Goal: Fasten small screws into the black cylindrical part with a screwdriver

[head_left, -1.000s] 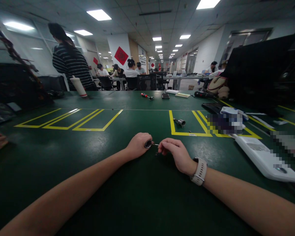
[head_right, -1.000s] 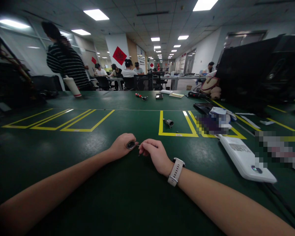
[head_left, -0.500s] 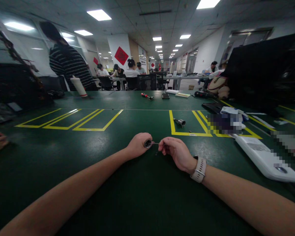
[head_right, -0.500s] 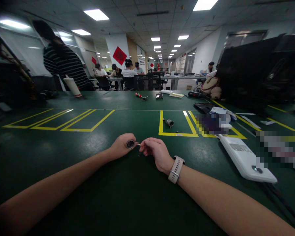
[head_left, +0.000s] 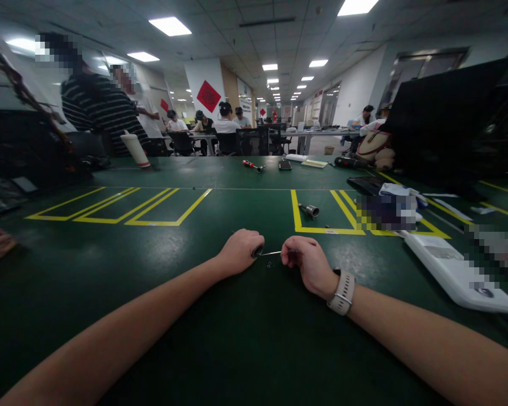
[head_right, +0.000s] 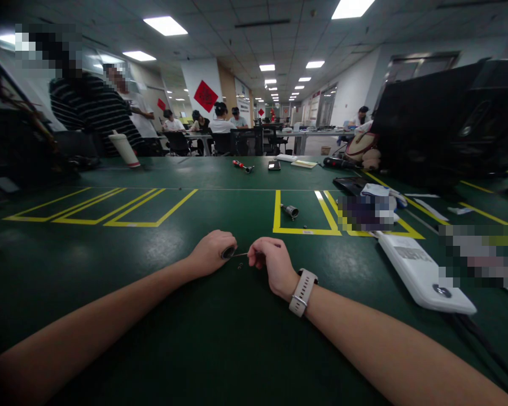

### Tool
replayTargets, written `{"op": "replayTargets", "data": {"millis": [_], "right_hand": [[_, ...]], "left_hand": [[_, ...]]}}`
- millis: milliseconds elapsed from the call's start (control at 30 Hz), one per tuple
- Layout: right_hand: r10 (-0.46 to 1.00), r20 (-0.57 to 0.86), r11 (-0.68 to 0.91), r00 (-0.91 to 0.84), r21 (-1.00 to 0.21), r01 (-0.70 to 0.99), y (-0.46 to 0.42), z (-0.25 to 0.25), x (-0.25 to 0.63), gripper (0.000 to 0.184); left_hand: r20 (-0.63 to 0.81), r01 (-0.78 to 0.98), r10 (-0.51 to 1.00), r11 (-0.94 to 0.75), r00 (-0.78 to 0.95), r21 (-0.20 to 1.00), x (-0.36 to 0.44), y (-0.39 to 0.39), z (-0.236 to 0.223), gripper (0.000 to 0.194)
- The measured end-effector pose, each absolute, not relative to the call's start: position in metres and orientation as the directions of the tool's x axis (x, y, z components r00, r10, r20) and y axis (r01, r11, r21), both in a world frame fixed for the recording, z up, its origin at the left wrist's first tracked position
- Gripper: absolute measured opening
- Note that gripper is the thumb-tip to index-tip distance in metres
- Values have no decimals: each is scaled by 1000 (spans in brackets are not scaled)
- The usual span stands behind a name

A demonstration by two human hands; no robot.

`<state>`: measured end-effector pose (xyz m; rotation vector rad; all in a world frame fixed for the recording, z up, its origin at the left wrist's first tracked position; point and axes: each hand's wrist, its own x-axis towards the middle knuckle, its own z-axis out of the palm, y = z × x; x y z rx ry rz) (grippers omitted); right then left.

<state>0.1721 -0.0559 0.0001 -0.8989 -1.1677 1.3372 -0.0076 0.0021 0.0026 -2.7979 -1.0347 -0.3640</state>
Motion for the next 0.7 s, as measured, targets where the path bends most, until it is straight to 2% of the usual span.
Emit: {"op": "replayTargets", "data": {"millis": [433, 700], "right_hand": [[988, 152, 146, -28, -977, -153, -52, -5, 173, 23], [989, 149, 149, 3, -989, 1, -55, -2, 171, 22]], "left_hand": [[274, 674, 644, -738, 714, -23, -7, 1, 4, 8], [265, 690, 663, -723, 700, -16, -7, 1, 4, 8]]}}
